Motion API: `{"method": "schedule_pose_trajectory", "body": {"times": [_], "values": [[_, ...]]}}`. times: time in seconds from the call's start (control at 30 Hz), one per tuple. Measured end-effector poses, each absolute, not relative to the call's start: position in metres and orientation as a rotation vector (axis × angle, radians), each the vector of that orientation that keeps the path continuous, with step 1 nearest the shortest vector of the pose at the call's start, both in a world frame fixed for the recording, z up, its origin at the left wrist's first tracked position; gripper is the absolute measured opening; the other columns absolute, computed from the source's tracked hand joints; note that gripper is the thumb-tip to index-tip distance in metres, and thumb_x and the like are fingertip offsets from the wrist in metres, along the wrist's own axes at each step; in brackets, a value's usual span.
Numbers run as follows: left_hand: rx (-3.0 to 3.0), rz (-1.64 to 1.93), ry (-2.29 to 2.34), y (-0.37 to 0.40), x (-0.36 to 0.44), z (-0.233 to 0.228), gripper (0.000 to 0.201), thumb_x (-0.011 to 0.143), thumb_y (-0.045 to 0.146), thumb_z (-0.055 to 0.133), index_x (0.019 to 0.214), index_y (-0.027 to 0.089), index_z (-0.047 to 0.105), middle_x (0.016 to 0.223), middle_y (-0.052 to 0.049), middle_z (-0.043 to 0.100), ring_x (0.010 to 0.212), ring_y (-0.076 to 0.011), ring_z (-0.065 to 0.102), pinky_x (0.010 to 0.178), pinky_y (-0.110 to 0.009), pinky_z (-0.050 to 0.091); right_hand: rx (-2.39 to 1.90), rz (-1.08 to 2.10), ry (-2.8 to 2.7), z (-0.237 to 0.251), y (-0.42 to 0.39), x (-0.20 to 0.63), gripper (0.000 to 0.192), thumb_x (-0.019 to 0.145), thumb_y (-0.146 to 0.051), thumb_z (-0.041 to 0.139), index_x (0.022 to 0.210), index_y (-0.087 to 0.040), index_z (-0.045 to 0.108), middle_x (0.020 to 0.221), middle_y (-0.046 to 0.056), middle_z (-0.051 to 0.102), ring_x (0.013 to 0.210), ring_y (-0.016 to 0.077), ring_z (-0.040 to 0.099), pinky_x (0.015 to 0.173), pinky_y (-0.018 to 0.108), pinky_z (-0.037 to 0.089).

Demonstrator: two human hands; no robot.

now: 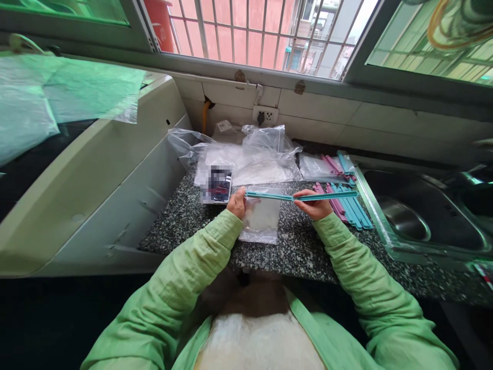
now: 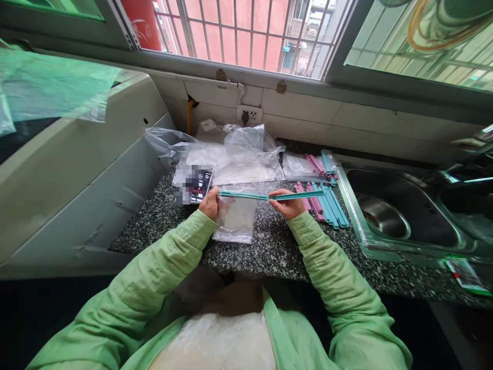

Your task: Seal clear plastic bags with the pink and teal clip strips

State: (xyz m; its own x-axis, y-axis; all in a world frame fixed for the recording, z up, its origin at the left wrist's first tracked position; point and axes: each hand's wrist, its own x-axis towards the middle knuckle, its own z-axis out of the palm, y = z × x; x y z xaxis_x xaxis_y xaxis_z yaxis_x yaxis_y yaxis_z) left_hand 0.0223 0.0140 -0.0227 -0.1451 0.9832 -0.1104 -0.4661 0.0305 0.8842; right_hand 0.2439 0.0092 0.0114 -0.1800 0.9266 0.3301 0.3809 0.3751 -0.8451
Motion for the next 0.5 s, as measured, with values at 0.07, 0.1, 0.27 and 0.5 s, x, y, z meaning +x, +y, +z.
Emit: {"method": "schedule_pose_trajectory", "body": {"times": [0.07,0.1,0.27,0.5], "values": [[0.723,1.450,0.990,0.014,0.022,-0.023,0.034,0.065,0.047,0.055,0.068,0.014,0.055,0.049,0.002,0.056,0.046,-0.0108,0.055,0.042,-0.020,0.043,-1.178,0.815,-1.683,0.009,0.009,0.243,0.030,0.058,-0.044,0.064,0.070,-0.017,0.060,0.052,0.000,0.057,0.043,0.0087,0.049,0.040,0.022,0.042],[0.735,1.436,0.985,0.014,0.022,-0.023,0.035,0.065,0.048,0.054,0.068,0.013,0.056,0.049,0.001,0.057,0.045,-0.0109,0.055,0.042,-0.020,0.043,-1.190,0.846,-1.649,0.008,0.009,0.242,0.031,0.057,-0.044,0.065,0.070,-0.017,0.060,0.049,-0.001,0.056,0.041,0.0086,0.048,0.039,0.022,0.042],[0.776,1.421,0.973,0.016,0.021,-0.026,0.037,0.066,0.049,0.052,0.068,0.013,0.058,0.049,0.001,0.058,0.045,-0.0121,0.055,0.045,-0.023,0.046,-1.200,0.982,-1.492,0.009,0.004,0.236,0.029,0.059,-0.040,0.066,0.073,-0.016,0.057,0.047,-0.003,0.055,0.041,0.0089,0.052,0.042,0.022,0.046],[0.790,1.421,0.996,0.017,0.020,-0.026,0.044,0.064,0.055,0.053,0.070,0.013,0.063,0.051,-0.001,0.061,0.052,-0.0141,0.058,0.048,-0.023,0.046,-1.188,1.041,-1.431,0.010,0.002,0.232,0.031,0.058,-0.040,0.067,0.074,-0.016,0.055,0.048,-0.004,0.057,0.043,0.0093,0.055,0.047,0.024,0.050]]}}
